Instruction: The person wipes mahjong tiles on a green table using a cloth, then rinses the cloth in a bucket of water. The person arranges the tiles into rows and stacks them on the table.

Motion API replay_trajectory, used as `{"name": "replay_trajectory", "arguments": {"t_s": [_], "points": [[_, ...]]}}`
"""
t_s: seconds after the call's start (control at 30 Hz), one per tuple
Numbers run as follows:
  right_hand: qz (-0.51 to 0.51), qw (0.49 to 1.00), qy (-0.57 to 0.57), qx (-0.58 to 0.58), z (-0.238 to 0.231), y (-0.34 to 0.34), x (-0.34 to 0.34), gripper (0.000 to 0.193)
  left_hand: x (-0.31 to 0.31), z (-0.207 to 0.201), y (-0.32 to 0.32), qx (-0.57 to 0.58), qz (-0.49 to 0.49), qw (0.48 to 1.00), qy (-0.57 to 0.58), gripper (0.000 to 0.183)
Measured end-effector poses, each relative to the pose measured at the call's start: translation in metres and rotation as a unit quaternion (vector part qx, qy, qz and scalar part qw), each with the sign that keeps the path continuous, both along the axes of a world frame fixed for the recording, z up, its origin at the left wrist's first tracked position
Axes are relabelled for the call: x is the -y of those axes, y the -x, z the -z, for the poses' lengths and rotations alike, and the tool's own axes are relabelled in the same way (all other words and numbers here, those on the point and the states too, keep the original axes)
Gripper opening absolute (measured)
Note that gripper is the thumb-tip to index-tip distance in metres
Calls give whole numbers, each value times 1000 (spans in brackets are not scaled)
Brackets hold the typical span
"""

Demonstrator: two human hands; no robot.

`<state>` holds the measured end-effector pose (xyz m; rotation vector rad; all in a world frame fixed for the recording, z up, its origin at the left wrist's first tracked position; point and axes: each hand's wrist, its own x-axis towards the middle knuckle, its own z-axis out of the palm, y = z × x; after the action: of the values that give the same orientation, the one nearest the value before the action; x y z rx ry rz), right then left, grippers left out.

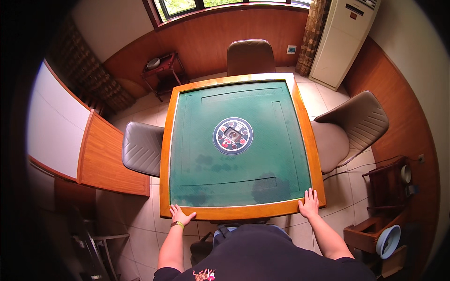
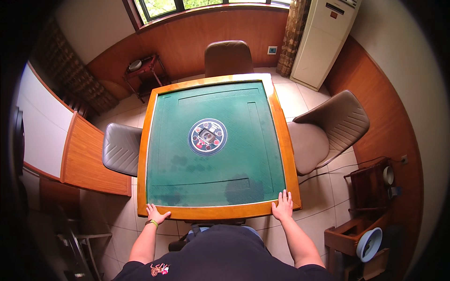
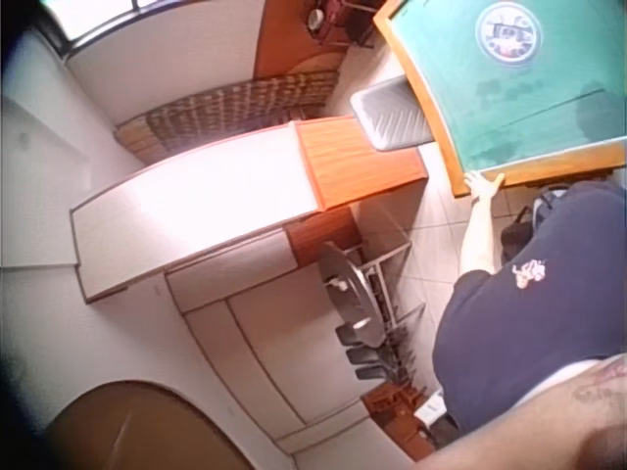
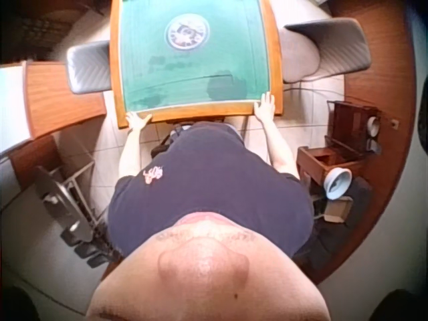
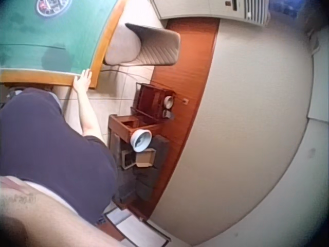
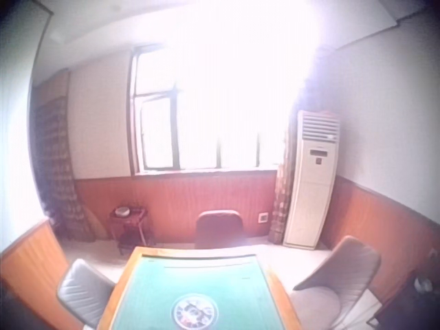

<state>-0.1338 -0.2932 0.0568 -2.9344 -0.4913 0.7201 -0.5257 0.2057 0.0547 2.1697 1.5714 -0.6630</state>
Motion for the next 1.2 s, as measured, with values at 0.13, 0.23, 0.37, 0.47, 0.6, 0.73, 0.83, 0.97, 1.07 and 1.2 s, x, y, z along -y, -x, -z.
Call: {"name": "replay_trajectory", "arguments": {"t_s": [0.13,0.23,0.37,0.47,0.6,0.73,0.83,0.97,1.07,1.2], "points": [[-12,1000,-23,1,0,1,3,78,-1,4,0,-11,-16,1000,11,143],[-19,999,-31,-1,1,-2,5,78,-3,6,-7,-18,-36,999,24,145],[-12,999,-45,3,0,-1,3,78,-6,9,-9,-34,-40,998,19,148],[-5,998,-58,21,7,1,3,77,2,0,-23,-37,-42,998,27,150],[-14,998,-54,33,14,8,-4,77,3,7,-14,-44,-43,998,10,150],[-21,998,-43,40,16,5,-5,77,12,6,-14,-34,-47,998,12,147],[-18,999,-28,39,13,3,-5,76,21,-2,-28,-34,-27,999,-19,142],[-1,999,-9,30,11,4,-16,76,22,-3,-27,-68,19,994,-80,137],[33,999,-1,33,17,5,-22,74,15,-15,-37,-88,65,992,-60,118],[71,997,38,16,18,2,-36,77,0,-38,-48,-79,134,988,-21,97]]}}
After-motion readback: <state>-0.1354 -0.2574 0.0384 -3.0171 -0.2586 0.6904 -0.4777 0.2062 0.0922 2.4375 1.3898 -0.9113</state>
